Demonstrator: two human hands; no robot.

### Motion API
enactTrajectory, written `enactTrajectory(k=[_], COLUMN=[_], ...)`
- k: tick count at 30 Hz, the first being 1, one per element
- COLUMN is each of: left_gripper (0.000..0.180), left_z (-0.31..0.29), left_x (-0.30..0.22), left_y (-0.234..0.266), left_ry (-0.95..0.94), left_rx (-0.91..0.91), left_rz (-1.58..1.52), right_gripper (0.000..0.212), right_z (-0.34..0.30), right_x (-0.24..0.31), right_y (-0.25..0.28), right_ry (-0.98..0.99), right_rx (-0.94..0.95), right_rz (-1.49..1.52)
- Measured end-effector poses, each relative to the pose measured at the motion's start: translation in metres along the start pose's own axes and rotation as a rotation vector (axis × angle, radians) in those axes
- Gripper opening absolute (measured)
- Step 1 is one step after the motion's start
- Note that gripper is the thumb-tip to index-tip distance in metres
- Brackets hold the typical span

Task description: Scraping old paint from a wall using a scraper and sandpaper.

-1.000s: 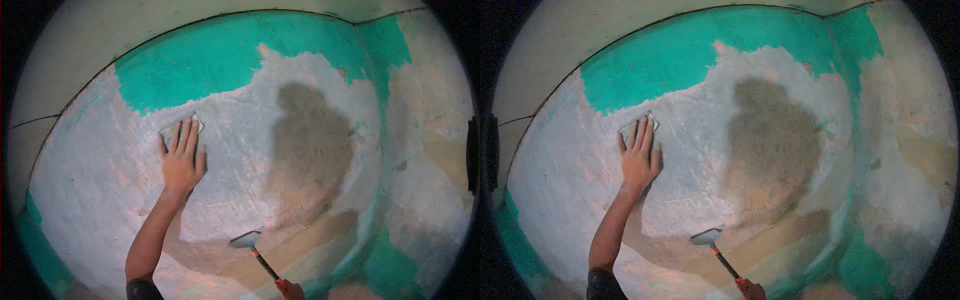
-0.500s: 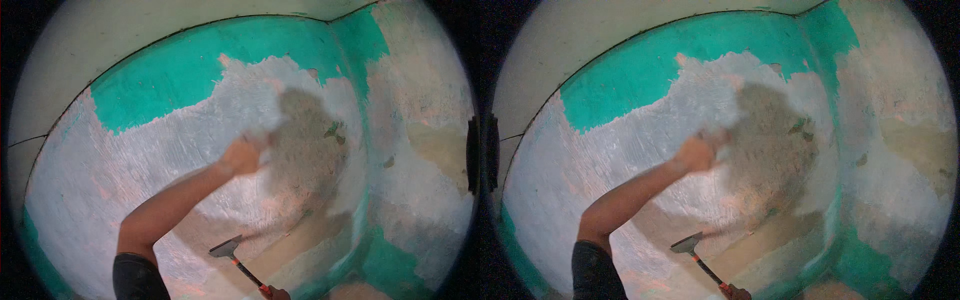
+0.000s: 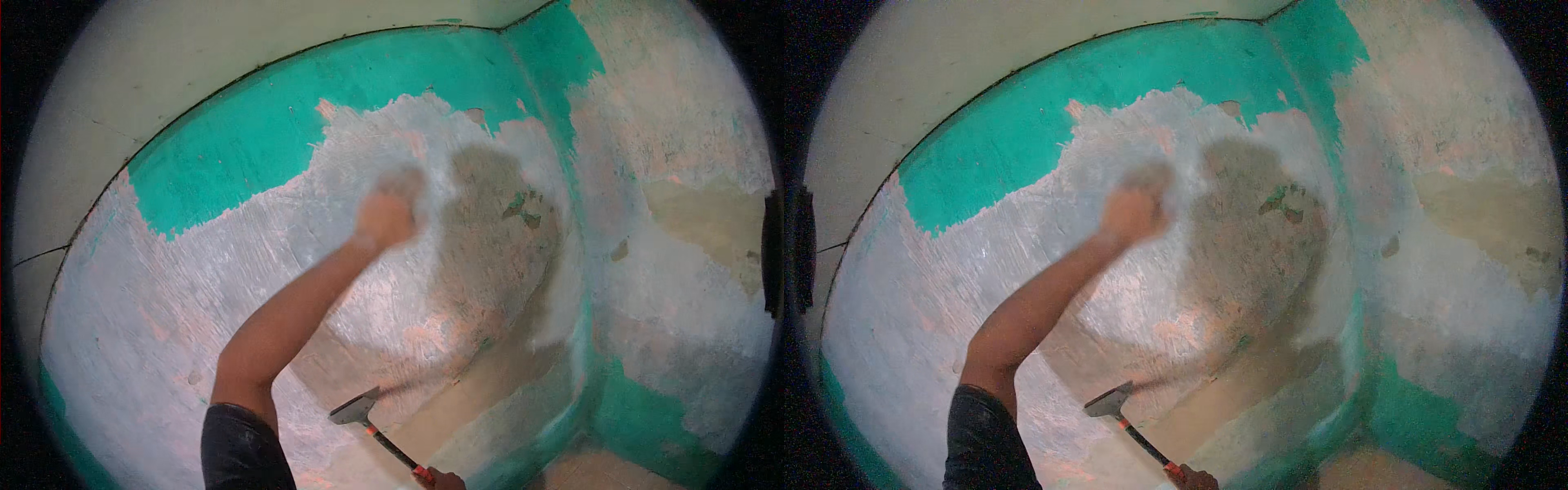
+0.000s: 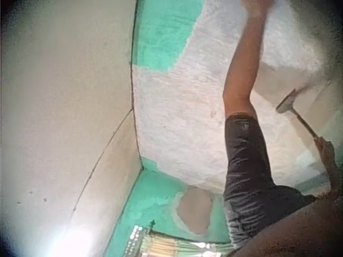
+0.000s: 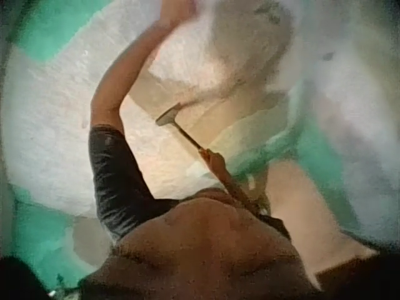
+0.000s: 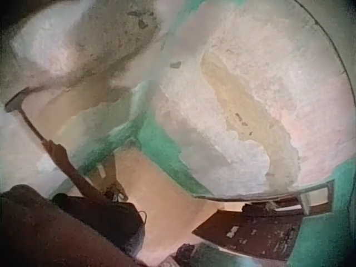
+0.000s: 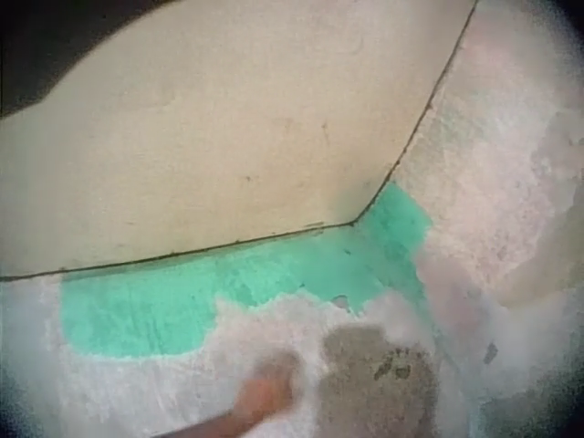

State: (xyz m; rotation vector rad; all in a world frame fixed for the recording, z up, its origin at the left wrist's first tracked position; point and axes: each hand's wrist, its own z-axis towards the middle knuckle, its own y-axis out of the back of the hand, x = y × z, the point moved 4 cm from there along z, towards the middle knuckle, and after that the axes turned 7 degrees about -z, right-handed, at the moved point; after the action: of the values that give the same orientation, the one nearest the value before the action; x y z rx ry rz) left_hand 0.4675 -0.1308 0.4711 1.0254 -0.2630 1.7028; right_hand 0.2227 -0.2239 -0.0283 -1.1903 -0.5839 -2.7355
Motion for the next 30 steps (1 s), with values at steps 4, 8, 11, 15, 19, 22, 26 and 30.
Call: enactTrajectory(k=[4,8,11,15,19,22,26,30], left_gripper=[0.065,0.069,0.062,0.058,0.059,0.058,0.059,0.055], left_z=[-0.007,0.025,-0.028,-0.019,0.039,-0.005,-0.013,0.075], left_x=[-0.037,0.014,-0.044,-0.048,0.035,-0.031,-0.062,0.042], left_y=[-0.025,-0.004,-0.056,-0.043,0.005,-0.03,-0.039,0.013], left_ry=[-0.132,0.122,-0.187,-0.28,0.163,0.031,-0.194,0.162], left_rx=[0.598,-0.114,0.23,0.565,-0.095,0.343,0.483,-0.328], left_rz=[-0.197,-0.07,-0.374,-0.51,-0.094,-0.388,-0.411,0.048], right_gripper=[0.03,0.031,0.031,0.031,0.029,0.03,0.033,0.037], right_z=[0.002,0.006,0.006,0.004,0.003,0.004,0.006,0.008], right_x=[0.0,0.014,0.018,0.002,0.021,0.018,0.013,0.013], right_y=[0.007,0.009,0.009,0.01,0.012,0.017,0.017,0.014], right_ry=[0.004,0.091,0.039,0.06,0.085,0.006,-0.052,-0.036], right_rx=[-0.007,-0.059,0.008,-0.102,-0.084,-0.051,0.059,-0.021], right_rz=[0.009,0.005,-0.009,-0.05,-0.049,-0.079,-0.056,-0.009])
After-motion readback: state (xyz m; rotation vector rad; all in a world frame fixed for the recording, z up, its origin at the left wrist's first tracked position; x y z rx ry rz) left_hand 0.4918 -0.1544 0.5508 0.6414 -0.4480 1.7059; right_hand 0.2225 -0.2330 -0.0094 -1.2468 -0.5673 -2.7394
